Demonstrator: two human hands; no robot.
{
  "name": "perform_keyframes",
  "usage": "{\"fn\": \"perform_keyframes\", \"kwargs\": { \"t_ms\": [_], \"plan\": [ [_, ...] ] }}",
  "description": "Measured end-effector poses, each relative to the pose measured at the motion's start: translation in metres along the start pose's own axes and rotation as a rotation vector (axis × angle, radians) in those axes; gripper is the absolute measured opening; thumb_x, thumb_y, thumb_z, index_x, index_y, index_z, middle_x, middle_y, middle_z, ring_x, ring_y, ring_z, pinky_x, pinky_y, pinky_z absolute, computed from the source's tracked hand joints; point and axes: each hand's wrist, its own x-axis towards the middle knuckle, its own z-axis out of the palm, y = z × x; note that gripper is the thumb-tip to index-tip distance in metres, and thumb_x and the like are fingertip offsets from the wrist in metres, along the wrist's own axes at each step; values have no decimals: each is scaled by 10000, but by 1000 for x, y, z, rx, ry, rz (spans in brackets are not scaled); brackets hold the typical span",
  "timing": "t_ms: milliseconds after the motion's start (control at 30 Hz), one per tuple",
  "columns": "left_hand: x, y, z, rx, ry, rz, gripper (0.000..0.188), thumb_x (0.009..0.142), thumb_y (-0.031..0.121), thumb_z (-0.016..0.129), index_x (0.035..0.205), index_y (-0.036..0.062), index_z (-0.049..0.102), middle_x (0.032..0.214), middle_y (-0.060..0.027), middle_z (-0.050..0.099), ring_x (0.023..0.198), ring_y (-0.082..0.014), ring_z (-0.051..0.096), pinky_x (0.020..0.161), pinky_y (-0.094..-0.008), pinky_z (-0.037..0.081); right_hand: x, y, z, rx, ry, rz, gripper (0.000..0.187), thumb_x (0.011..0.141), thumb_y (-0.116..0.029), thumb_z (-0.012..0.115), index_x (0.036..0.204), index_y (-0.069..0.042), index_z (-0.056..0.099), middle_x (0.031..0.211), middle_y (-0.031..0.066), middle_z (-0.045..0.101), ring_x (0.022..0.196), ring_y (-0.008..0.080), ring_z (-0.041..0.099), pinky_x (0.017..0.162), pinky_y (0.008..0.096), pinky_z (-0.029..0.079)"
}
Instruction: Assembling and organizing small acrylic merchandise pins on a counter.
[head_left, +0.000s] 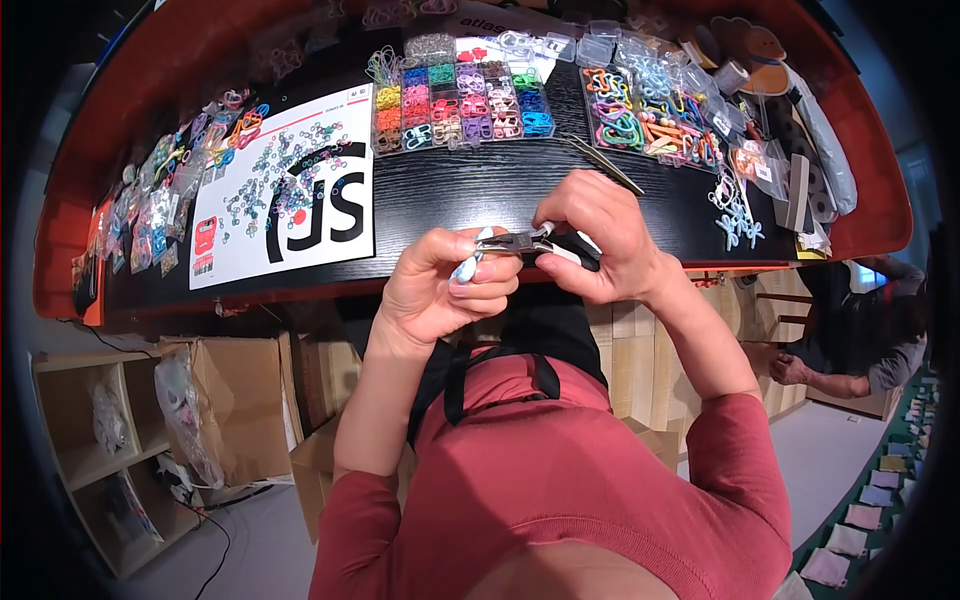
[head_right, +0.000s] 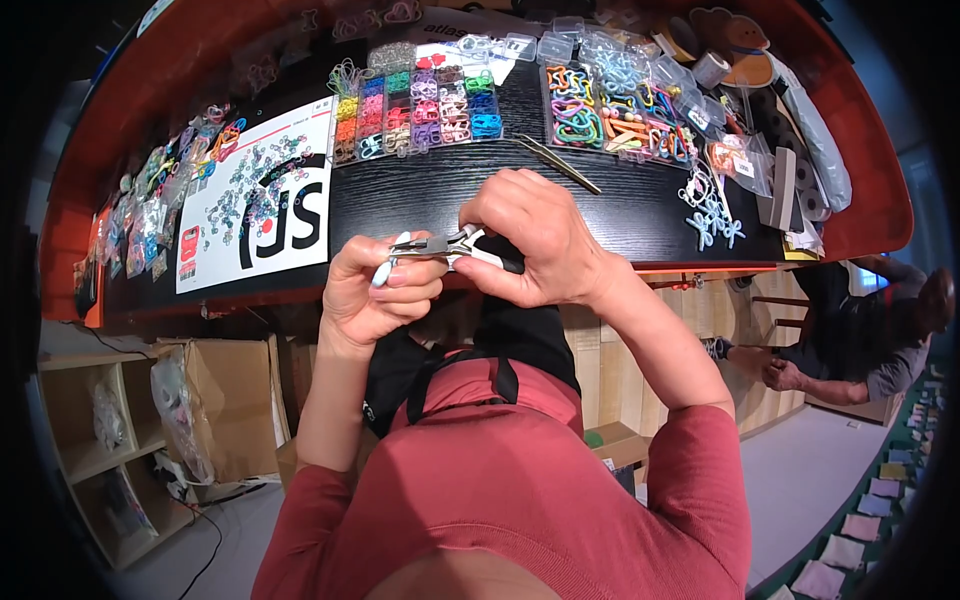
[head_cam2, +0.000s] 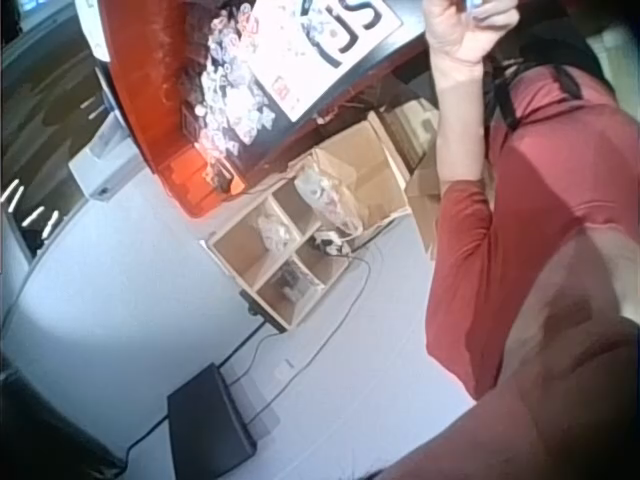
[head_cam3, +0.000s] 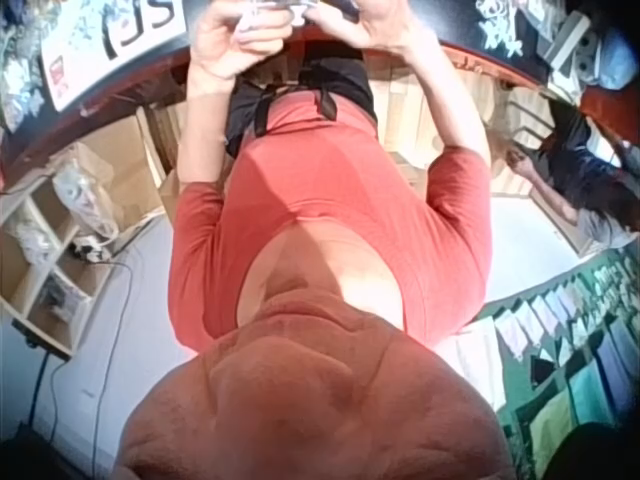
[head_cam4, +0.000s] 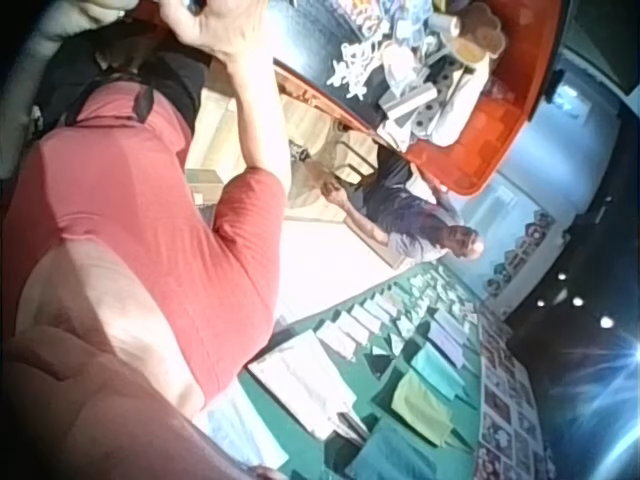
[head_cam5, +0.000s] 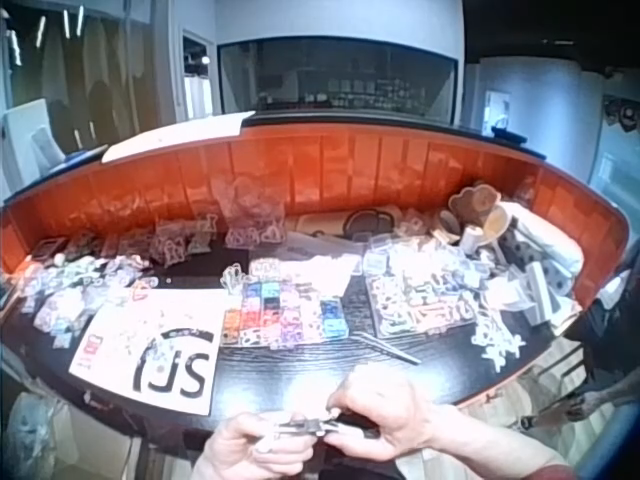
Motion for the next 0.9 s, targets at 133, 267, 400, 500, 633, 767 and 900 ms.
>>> {"fn": "perform_keyframes", "kwargs": {
  "t_ms": [133, 267, 400, 500, 633, 767, 900],
  "plan": [
    [0, 1, -4, -20, -25, -17, 257, 927, 106, 549, 1151, -19, 566, 806, -56, 484, 601, -58, 418, 527, -198, 348, -2, 1, 2, 9, 12, -7, 282, 753, -231, 763, 902, -49, 606, 780, 85, 583, 689, 281, 571, 634, 379, 433],
    [0, 2, -9, -48, -39, -37, 279, 925, 104, 550, 1176, -13, 578, 810, -58, 490, 601, -58, 415, 536, -198, 352, -7, 2, 4, 7, 18, 2, 267, 744, -225, 769, 876, -51, 616, 739, 80, 570, 652, 279, 562, 611, 379, 434],
    [-1, 2, -7, 65, 54, 10, 204, 929, 129, 586, 1087, 1, 572, 806, -55, 499, 600, -55, 406, 549, -199, 351, -9, 6, 6, 18, 29, -2, 257, 749, -221, 767, 872, -48, 624, 724, 78, 566, 641, 279, 561, 607, 378, 436],
    [-1, 0, -2, 271, 111, 105, 178, 931, 156, 616, 1021, 13, 562, 789, -44, 511, 600, -51, 403, 551, -200, 349, -10, 6, 6, 22, 21, 26, 268, 762, -223, 759, 906, -40, 627, 760, 91, 578, 666, 281, 569, 615, 378, 443],
    [-1, -4, 4, 506, 172, 257, 188, 928, 176, 648, 987, 21, 558, 777, -35, 545, 615, -48, 434, 563, -193, 365, -13, 3, 5, 23, 32, 55, 302, 791, -225, 743, 979, -25, 618, 837, 119, 598, 720, 284, 589, 633, 377, 458],
    [3, -11, 12, 675, 287, 416, 167, 919, 149, 666, 970, 28, 564, 801, -42, 570, 645, -55, 481, 579, -192, 386, -19, -11, 11, 30, 128, 166, 332, 804, -233, 741, 1018, -12, 613, 885, 129, 621, 755, 284, 604, 667, 377, 488],
    [8, -14, 13, 754, 345, 586, 126, 912, 97, 679, 965, 29, 587, 895, -57, 611, 685, -60, 525, 603, -193, 418, -22, -16, 20, 31, 199, 231, 335, 779, -203, 765, 1008, -2, 624, 907, 129, 631, 765, 277, 610, 669, 369, 497]
  ]
}}
